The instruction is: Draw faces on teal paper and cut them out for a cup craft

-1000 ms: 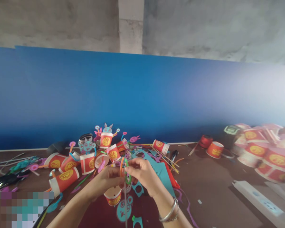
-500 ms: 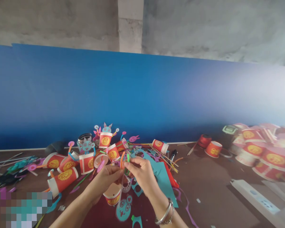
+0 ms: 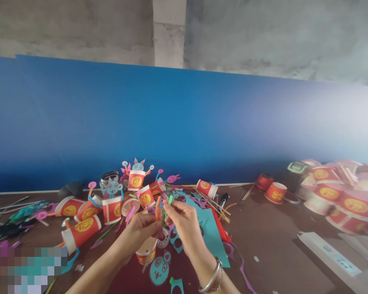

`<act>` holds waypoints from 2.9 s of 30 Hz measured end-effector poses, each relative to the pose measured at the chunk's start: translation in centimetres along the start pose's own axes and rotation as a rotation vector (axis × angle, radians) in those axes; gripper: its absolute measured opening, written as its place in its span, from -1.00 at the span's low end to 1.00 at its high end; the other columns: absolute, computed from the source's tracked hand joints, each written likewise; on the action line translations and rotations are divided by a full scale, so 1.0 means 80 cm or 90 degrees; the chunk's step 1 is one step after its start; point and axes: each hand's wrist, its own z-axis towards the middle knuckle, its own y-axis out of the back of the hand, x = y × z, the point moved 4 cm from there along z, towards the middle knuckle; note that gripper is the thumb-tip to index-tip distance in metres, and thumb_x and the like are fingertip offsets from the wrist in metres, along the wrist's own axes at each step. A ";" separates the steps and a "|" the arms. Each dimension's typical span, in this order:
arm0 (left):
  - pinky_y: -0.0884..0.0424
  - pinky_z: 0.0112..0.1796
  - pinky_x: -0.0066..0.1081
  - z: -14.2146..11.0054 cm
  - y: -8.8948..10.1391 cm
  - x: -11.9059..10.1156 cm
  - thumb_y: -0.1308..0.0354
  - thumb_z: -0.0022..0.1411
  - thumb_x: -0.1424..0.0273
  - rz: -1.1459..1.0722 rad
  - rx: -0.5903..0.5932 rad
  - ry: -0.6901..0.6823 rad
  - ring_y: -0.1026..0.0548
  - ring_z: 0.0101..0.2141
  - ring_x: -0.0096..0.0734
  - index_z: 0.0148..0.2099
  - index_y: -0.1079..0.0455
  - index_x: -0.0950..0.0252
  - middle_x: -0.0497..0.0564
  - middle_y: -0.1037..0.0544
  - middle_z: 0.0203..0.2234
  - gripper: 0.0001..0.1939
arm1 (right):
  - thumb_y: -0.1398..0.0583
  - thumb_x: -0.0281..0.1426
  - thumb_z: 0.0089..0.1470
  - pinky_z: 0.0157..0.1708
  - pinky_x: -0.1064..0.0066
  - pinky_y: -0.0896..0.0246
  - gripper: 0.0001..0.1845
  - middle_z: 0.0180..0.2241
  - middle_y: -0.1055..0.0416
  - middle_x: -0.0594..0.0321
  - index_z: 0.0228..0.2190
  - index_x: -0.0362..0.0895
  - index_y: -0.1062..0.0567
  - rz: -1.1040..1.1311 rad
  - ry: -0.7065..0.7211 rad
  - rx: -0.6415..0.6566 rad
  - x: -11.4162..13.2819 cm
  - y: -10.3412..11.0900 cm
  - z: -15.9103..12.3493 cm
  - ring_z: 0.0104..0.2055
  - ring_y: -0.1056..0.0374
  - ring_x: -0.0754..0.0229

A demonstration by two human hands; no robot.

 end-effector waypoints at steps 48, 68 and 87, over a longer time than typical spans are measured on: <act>-0.16 0.05 -0.09 -0.029 0.026 -0.005 -0.13 -0.13 0.60 0.482 0.000 -0.146 -0.17 0.10 -0.03 0.09 -0.05 0.23 0.21 -0.20 0.07 -0.31 | -0.17 -0.45 0.06 -0.31 0.38 -0.27 -0.83 -0.41 -0.48 0.24 -0.39 -0.06 -0.58 -0.251 0.331 0.199 0.026 -0.017 -0.019 -0.34 -0.38 0.21; -0.24 -0.01 -0.12 -0.031 0.027 -0.010 -0.19 -0.07 0.54 0.437 -0.018 -0.218 -0.26 0.04 -0.09 0.07 -0.10 0.19 0.13 -0.30 -0.01 -0.37 | -0.16 -0.52 0.05 -0.36 0.44 -0.22 -0.85 -0.43 -0.44 0.29 -0.42 -0.08 -0.52 -0.329 0.342 0.202 0.021 -0.019 -0.021 -0.35 -0.33 0.25; -0.27 -0.01 -0.24 -0.031 0.015 -0.009 -0.27 -0.05 0.50 0.181 -0.028 -0.194 -0.28 0.05 -0.14 0.12 -0.02 0.16 0.09 -0.31 0.02 -0.28 | -0.18 -0.46 0.06 -0.22 0.24 0.07 -0.83 -0.52 -0.47 0.38 -0.47 0.05 -0.52 -0.561 0.332 0.156 0.033 -0.025 -0.035 -0.32 -0.22 0.17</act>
